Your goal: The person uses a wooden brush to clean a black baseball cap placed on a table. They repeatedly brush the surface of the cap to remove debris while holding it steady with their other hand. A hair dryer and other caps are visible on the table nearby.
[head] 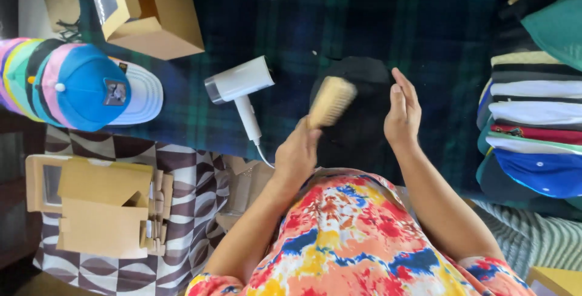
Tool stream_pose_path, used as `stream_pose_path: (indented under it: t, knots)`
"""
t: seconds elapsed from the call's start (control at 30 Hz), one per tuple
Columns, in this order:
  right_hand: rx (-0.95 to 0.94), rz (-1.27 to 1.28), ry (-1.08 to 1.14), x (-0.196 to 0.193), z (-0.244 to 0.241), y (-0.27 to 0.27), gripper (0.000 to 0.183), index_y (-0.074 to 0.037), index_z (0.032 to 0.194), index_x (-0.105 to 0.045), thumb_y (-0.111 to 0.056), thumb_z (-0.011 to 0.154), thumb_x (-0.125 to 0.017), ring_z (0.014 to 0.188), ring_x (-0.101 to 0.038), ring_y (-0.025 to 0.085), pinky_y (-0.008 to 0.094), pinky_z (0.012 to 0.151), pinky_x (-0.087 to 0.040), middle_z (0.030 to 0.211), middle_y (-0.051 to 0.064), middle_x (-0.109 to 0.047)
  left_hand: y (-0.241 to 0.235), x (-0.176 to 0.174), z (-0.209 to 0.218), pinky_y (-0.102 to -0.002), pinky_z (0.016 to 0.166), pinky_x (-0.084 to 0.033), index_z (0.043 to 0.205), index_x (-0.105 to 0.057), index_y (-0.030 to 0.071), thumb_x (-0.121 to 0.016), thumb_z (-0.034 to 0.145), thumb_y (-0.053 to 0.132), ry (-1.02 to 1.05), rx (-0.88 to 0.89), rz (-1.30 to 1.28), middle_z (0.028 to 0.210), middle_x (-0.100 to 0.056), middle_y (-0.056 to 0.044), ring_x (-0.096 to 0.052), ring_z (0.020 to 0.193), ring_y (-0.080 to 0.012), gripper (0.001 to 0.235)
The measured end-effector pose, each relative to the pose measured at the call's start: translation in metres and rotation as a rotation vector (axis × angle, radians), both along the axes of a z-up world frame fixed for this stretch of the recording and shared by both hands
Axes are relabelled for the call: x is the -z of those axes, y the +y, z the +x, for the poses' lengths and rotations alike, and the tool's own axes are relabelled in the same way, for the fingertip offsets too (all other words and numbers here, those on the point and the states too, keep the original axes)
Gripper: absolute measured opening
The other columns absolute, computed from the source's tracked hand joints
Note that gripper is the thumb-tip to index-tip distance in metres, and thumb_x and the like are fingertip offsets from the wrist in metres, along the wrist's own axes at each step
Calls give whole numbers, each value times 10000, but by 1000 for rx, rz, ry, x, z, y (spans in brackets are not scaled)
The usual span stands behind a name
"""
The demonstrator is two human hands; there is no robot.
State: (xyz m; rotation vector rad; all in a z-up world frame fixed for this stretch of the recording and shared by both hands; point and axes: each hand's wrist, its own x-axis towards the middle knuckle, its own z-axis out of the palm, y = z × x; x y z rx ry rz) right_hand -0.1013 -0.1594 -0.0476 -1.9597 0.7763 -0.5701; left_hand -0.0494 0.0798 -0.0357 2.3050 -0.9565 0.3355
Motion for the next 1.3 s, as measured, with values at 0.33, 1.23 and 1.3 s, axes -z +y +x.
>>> stream_pose_path:
  t: [0.33, 1.23, 1.3]
  knots:
    - [59, 117, 38, 1, 3, -2, 384, -237, 1420, -635, -368, 1103, -462, 1325, -564, 237, 390, 1135, -425, 1418, 20, -620, 3, -25, 13, -468, 799, -560, 1308, -606, 112, -541, 1010, 377, 638, -171, 71, 1013, -738, -241, -711, 938, -424, 403]
    - [172, 480, -28, -19, 9, 3, 397, -71, 1297, -713, -296, 1078, -469, 1183, -620, 297, 477, 1067, -463, 1227, 193, -691, -150, 19, 182, -551, 656, -567, 940, -765, 197, -460, 958, 473, 354, 270, 735, 793, -746, -95, -739, 803, -354, 412]
    - [154, 494, 26, -30, 2, -1, 389, -111, 1297, -724, -295, 1073, -465, 1169, -642, 290, 444, 1051, -478, 1228, 163, -705, -147, 51, 195, -608, 657, -561, 966, -792, 200, -452, 953, 431, 372, 222, 959, 832, -756, -83, -741, 835, -355, 411]
